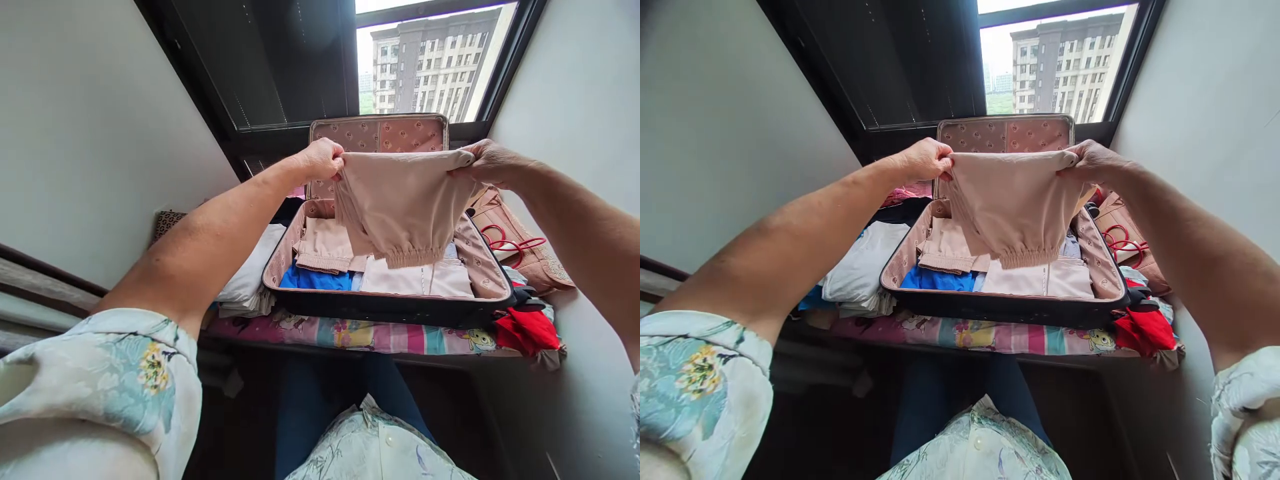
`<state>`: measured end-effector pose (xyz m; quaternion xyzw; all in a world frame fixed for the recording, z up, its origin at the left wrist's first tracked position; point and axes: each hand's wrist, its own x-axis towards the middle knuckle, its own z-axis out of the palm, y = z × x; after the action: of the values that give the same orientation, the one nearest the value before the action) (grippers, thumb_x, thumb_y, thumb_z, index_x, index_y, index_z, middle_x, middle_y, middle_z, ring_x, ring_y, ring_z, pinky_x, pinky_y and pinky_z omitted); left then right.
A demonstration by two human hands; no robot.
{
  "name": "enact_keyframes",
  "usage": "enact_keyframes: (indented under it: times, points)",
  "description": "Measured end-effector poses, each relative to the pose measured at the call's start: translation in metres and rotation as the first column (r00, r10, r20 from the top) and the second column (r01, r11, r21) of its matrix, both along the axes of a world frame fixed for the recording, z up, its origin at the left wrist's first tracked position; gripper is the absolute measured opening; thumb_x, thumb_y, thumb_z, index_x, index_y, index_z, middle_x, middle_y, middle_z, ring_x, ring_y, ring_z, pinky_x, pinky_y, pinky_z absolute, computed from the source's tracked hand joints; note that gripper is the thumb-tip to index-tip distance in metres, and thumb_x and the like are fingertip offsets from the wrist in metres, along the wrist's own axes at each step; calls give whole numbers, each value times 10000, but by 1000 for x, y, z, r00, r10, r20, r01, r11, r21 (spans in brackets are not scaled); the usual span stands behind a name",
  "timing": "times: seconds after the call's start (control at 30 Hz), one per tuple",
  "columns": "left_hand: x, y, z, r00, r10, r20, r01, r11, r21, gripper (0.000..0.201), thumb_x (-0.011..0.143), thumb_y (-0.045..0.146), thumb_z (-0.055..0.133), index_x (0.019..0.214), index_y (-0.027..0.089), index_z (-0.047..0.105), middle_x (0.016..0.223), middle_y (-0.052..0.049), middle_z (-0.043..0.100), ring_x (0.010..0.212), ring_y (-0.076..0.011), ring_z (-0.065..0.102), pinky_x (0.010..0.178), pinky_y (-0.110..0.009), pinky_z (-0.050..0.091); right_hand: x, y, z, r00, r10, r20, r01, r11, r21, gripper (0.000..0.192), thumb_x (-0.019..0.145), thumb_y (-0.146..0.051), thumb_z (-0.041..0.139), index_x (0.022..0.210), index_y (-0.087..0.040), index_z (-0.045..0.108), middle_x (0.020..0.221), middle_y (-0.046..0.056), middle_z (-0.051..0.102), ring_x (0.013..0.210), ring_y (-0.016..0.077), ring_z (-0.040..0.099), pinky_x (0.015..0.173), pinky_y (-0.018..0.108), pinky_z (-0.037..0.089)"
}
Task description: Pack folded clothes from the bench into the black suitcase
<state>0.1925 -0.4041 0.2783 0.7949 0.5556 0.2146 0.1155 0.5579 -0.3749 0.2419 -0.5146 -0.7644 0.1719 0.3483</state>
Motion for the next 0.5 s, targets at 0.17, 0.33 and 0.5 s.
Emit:
enact_keyframes:
  times: [0.17,0.33,0.5]
  points:
    - [12,13,-14,992,55,-113,-51,998,38,137,932,95,532,861,128,643,746,-15,637,810,-137,615,940,-303,514,6,6,-25,999,40,-22,-41,998,-48,93,845,-111,667,911,-73,721,620,-53,505,632,62,421,665,265,404]
    - [-7,-1,-25,999,44,-1,-44,990,-131,171,946,73,484,850,118,618,757,7,609,729,-112,666,822,-302,538,-2,-2,-44,987,152,-45,-156,982,-107,115,818,-191,694,905,-122,723,687,-24,563,659,94,444,667,267,407]
    - [-25,0,-42,997,42,60,-20,943,-331,194,935,50,481,880,103,660,791,-18,661,710,-101,663,843,-339,550,-20,14,-79,974,215,-70,-226,937,-265,114,773,-234,724,842,-145,708,666,18,619,625,119,466,599,265,415]
